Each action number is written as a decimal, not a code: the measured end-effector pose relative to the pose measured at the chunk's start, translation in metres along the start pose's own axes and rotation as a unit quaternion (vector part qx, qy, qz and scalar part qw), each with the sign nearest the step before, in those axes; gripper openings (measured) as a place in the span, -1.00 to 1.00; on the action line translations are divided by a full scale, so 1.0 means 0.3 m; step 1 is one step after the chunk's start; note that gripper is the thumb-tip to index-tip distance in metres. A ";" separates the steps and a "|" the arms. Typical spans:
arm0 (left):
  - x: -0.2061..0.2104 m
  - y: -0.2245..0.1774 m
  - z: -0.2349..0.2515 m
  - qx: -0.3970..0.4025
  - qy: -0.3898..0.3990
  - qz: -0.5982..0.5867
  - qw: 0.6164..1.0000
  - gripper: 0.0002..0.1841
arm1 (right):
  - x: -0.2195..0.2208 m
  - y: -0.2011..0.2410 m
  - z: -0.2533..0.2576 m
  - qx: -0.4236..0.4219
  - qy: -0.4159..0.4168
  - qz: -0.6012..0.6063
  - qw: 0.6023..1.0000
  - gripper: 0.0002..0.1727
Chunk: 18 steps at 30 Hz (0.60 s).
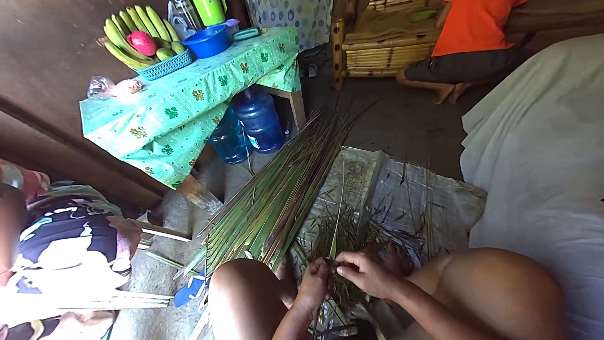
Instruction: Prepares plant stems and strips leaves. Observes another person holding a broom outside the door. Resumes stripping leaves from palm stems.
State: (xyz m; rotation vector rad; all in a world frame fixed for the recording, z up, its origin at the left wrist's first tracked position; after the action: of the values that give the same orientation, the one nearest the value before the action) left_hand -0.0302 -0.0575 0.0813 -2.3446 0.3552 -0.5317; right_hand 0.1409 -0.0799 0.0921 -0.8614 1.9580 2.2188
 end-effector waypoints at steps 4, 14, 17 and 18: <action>0.014 0.015 -0.005 -0.011 0.013 -0.010 1.000 -0.66 | -0.045 -0.049 0.027 0.014 -0.052 -0.035 0.998 -0.65; 0.002 0.023 -0.020 -0.039 0.062 -0.042 0.996 -0.62 | -0.119 -0.104 0.072 0.029 -0.139 -0.054 0.988 -0.58; 0.001 0.032 -0.021 -0.046 0.089 -0.066 0.993 -0.61 | -0.138 -0.118 0.076 0.029 -0.147 -0.065 0.987 -0.59; 0.000 0.031 -0.023 -0.049 0.097 -0.074 0.991 -0.61 | -0.140 -0.120 0.078 0.026 -0.152 -0.067 0.986 -0.59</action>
State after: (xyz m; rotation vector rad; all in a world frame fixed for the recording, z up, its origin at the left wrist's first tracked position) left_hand -0.0343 -0.0680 0.0797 -2.4323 0.3049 -0.8351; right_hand 0.1820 -0.0380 0.0792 -0.5870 1.7548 2.0697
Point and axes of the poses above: each hand's wrist, its own z-axis towards the middle knuckle, its own x-axis out of the palm, y = z × x, the point moved 2 cm from there along z, towards the middle knuckle, and after that the axes turned 12 degrees about -x, right-handed, at the moved point
